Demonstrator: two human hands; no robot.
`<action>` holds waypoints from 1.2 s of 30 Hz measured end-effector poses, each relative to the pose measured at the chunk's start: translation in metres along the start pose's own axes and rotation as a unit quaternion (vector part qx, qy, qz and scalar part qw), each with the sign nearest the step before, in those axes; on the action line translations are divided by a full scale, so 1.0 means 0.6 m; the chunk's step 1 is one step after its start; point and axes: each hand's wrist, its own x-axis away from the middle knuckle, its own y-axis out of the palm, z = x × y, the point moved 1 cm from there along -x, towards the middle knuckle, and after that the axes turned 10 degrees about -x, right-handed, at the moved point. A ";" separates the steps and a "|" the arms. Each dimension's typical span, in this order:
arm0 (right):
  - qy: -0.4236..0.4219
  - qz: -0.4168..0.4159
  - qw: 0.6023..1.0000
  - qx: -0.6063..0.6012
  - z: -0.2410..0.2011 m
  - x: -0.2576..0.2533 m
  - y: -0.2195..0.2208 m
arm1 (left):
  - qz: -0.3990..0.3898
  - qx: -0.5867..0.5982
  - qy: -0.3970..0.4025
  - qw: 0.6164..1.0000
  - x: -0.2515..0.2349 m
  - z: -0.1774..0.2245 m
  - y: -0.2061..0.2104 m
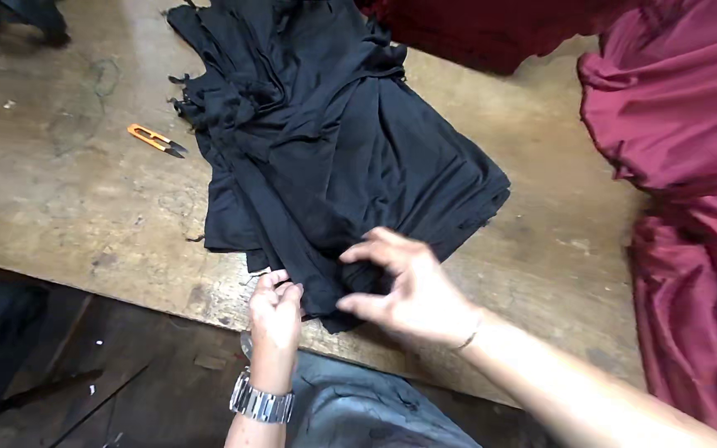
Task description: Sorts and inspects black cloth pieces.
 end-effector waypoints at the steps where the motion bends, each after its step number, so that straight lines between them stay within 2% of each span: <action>1: -0.012 -0.042 0.997 0.067 -0.003 0.003 0.019 | -0.014 0.009 0.013 1.000 0.006 0.009 0.003; 3: -0.025 -0.079 0.988 0.127 0.001 0.002 0.048 | -0.026 -0.021 0.051 0.998 0.013 0.023 0.005; 4: -0.012 -0.088 0.990 0.113 0.002 -0.003 0.050 | -0.017 -0.054 0.066 0.996 0.012 0.027 0.003; 8: 0.071 -0.089 0.992 -0.060 0.015 -0.017 0.019 | 0.069 -0.171 0.090 0.979 0.006 0.008 -0.006; 11: 0.119 0.038 0.979 -0.164 0.034 -0.027 -0.040 | 0.154 -0.266 0.186 0.933 0.010 -0.030 -0.019; 13: 0.107 0.139 0.967 -0.183 0.038 -0.034 -0.087 | 0.190 -0.281 0.259 0.905 0.020 -0.046 -0.018; 15: 0.055 0.200 0.962 -0.175 0.029 -0.039 -0.128 | 0.167 -0.282 0.265 0.907 0.034 -0.050 0.001; 16: 0.016 0.210 0.964 -0.160 0.021 -0.040 -0.142 | 0.142 -0.304 0.245 0.910 0.038 -0.049 0.015; 18: -0.081 0.170 0.977 -0.099 0.006 -0.040 -0.154 | 0.086 -0.377 0.187 0.903 0.039 -0.043 0.043; 20: -0.154 0.075 0.985 -0.002 0.002 -0.029 -0.138 | 0.067 -0.431 0.164 0.885 0.035 -0.041 0.067; 22: -0.155 -0.029 0.985 0.068 0.020 -0.008 -0.100 | 0.066 -0.441 0.170 0.879 0.032 -0.039 0.080; 24: -0.082 -0.102 0.988 0.077 0.055 0.015 -0.062 | 0.062 -0.420 0.176 0.888 0.032 -0.038 0.084; 26: 0.007 -0.123 0.992 0.034 0.078 0.024 -0.050 | 0.061 -0.365 0.169 0.914 0.032 -0.035 0.083; 27: 0.034 -0.098 0.995 0.007 0.079 0.022 -0.056 | 0.057 -0.334 0.154 0.928 0.032 -0.034 0.080; 29: 0.038 0.009 0.999 -0.024 0.058 0.013 -0.081 | 0.028 -0.242 0.107 0.964 0.035 -0.030 0.071; 31: -0.014 0.091 0.996 0.009 0.025 0.003 -0.108 | -0.002 -0.108 0.044 0.993 0.037 -0.027 0.062; 32: -0.047 0.097 0.993 0.049 0.008 0.001 -0.113 | -0.007 -0.047 0.024 0.999 0.038 -0.024 0.060; 33: -0.076 0.070 0.990 0.092 -0.005 0.004 -0.110 | -0.008 0.000 0.012 1.000 0.040 -0.019 0.059; 36: -0.094 -0.093 0.972 0.196 -0.012 0.034 -0.044 | -0.026 0.060 0.011 0.998 0.047 0.003 0.058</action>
